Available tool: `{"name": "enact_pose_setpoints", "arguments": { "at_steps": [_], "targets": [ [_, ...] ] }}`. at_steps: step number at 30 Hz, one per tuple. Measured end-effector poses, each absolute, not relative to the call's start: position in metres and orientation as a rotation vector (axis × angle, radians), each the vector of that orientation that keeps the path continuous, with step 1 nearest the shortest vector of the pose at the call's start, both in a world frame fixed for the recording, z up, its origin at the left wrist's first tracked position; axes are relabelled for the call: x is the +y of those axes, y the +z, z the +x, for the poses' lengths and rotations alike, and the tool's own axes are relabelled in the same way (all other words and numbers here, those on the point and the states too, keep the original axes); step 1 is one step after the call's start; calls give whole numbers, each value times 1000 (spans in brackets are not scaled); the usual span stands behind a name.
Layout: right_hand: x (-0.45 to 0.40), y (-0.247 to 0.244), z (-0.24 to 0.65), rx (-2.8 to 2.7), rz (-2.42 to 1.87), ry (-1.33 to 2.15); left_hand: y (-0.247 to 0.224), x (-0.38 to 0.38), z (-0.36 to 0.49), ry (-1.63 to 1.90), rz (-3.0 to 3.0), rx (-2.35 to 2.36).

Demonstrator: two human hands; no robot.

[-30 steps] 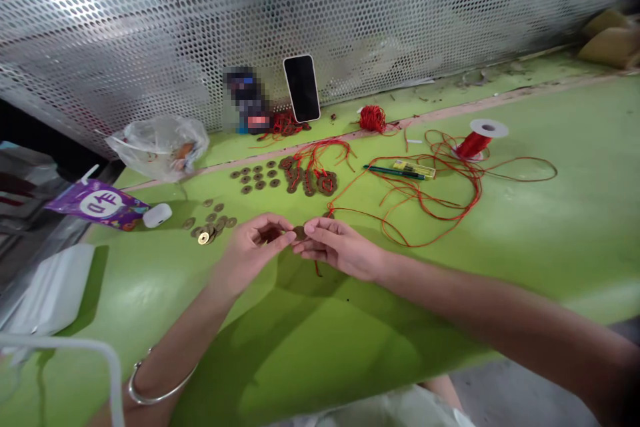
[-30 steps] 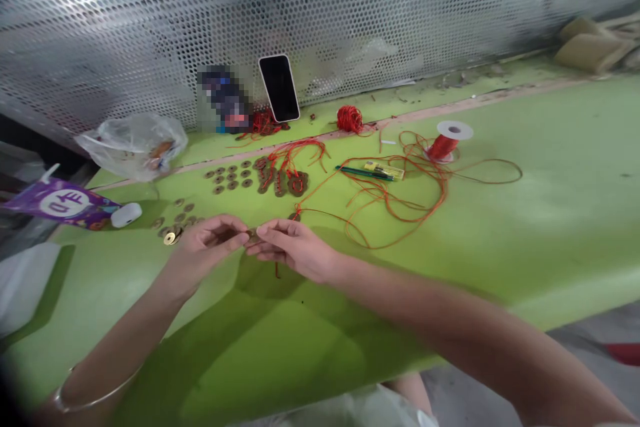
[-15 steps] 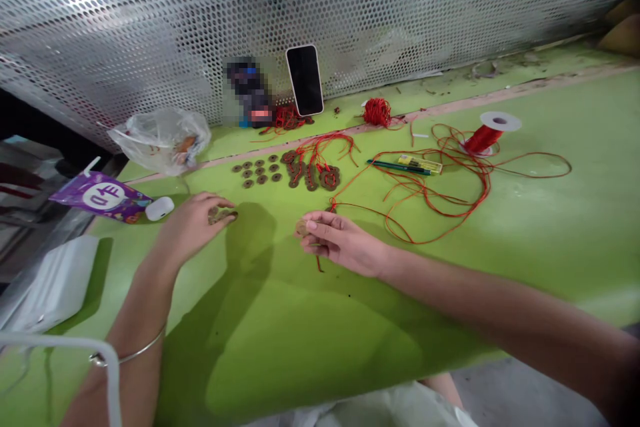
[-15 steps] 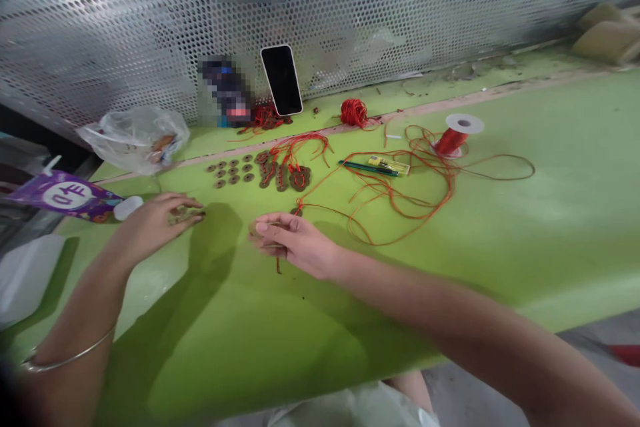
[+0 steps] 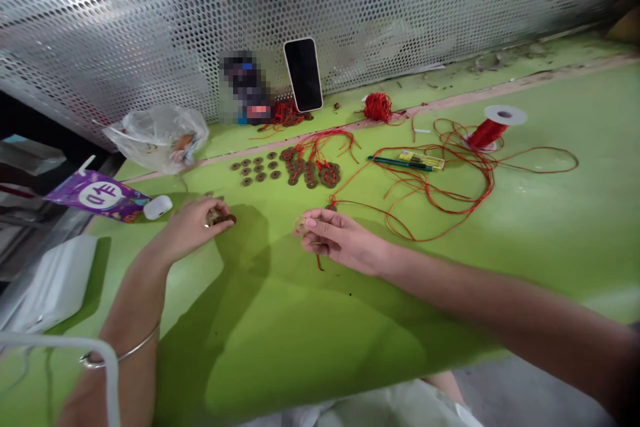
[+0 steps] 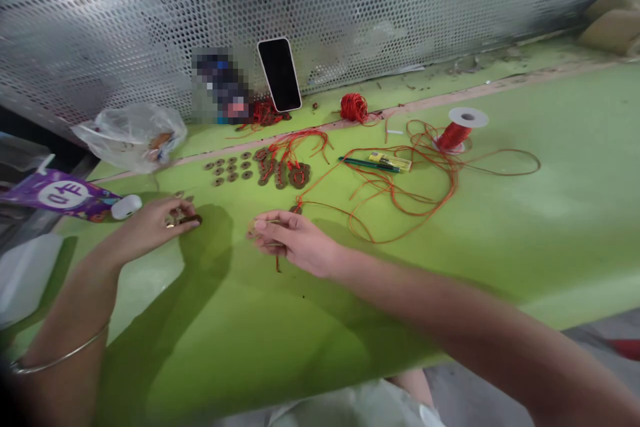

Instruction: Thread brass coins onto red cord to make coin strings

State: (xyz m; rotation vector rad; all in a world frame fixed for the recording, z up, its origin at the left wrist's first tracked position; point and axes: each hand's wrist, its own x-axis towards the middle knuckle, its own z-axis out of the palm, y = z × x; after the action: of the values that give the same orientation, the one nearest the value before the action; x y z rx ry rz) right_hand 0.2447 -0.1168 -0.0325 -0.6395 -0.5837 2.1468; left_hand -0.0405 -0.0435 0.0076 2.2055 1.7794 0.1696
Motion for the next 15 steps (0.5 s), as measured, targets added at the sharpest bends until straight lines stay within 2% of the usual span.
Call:
{"name": "enact_pose_setpoints", "arguments": {
  "at_steps": [4, 9, 15],
  "targets": [
    [-117, -33, 245, -599, -623, 2149, 20, -57, -14, 328, 2032, 1744],
    [-118, -32, 243, -597, -627, 2171, 21, -84, 27, 747, 1629, 1384],
    [-123, -32, 241, -633, -626, 2155, 12, -105, 48, 835, 1520, 1249]
  ]
}}
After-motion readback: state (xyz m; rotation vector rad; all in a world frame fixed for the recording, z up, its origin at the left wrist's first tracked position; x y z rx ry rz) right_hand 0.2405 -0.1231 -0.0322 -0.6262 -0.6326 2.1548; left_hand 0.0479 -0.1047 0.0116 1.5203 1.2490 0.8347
